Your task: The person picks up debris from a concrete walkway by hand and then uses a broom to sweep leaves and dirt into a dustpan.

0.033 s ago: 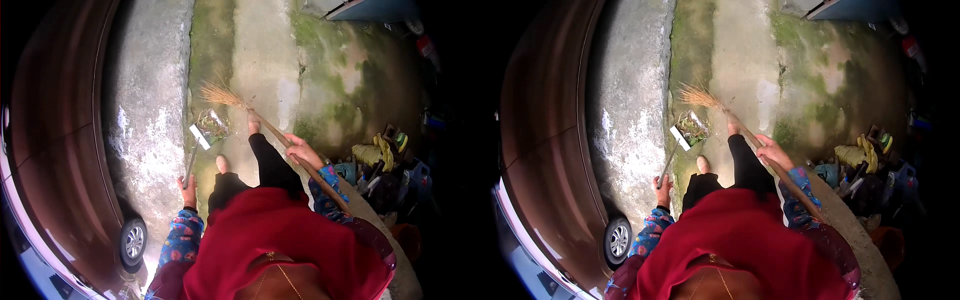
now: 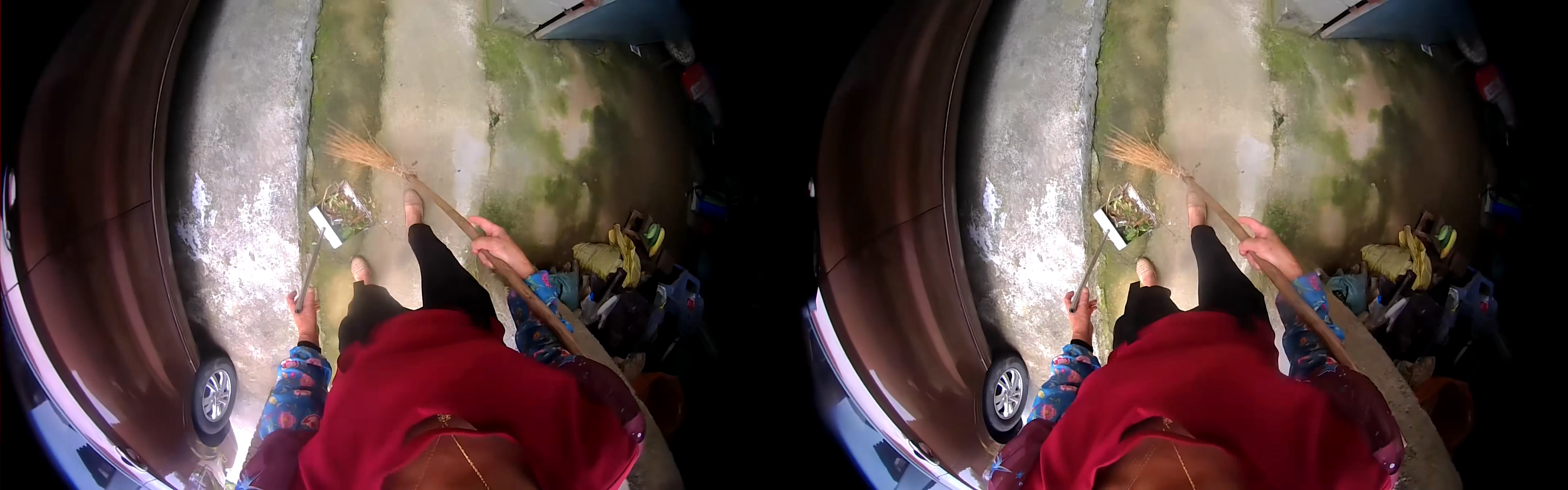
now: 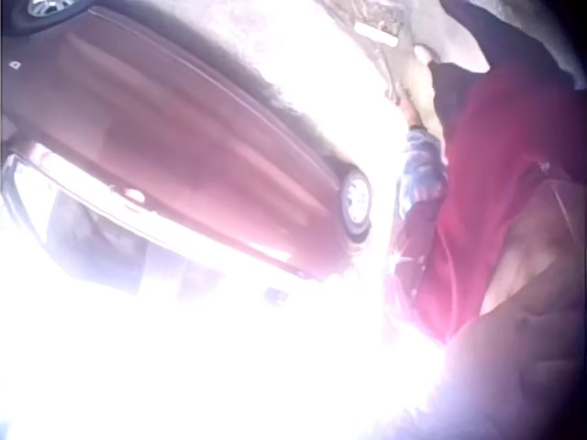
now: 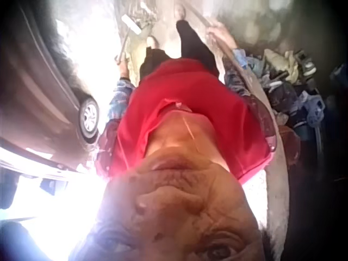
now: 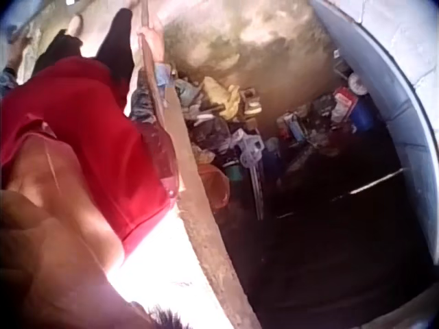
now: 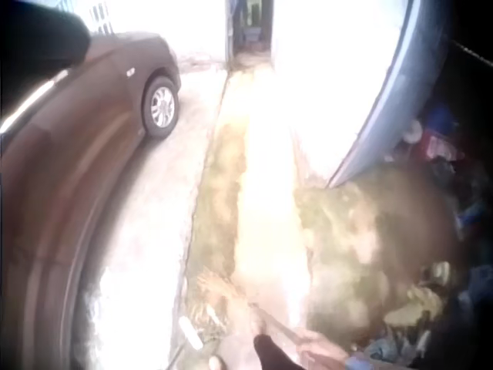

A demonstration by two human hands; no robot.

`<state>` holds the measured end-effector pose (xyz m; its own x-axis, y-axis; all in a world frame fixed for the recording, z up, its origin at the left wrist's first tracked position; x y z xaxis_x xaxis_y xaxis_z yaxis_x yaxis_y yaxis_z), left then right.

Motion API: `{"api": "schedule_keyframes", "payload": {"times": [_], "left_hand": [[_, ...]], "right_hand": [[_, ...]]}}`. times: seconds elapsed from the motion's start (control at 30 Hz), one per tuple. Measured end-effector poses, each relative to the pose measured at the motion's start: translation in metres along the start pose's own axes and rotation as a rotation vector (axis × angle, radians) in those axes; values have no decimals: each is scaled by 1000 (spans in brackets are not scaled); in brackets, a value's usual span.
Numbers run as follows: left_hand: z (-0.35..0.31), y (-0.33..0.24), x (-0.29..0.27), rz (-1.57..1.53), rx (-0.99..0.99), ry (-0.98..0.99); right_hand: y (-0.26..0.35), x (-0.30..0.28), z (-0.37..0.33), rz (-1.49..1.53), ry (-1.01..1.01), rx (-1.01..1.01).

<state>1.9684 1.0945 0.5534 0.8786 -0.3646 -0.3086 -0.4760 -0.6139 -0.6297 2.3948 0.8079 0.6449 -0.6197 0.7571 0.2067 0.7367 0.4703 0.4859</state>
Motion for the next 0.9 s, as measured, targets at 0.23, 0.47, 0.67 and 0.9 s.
{"api": "schedule_keyframes", "payload": {"times": [0.23, 0.47, 0.67, 0.9], "left_hand": [[-32, -30, -3, -153, -93, -123], [-29, -33, 9, -170, -103, -161], [-5, -35, 11, -88, -137, -149], [-13, -41, -7, -147, -95, -213]], "right_hand": [[199, -155, 91, -92, -320, -310], [118, -116, 99, -140, -134, -38], [68, -61, 11, -205, 83, 86], [262, -188, 160, -28, -153, -320]]}}
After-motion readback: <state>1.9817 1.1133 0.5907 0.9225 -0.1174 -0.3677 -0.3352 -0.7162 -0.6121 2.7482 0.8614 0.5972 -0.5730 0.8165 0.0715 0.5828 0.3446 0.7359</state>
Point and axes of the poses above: each hand's wrist, its own z-axis towards the middle knuckle, its own x-axis out of the palm, y = z × x, the point moved 10 cm from there along z, towards the middle knuckle, and after that the axes turned 2 degrees about -z, right-handed, at the moved point
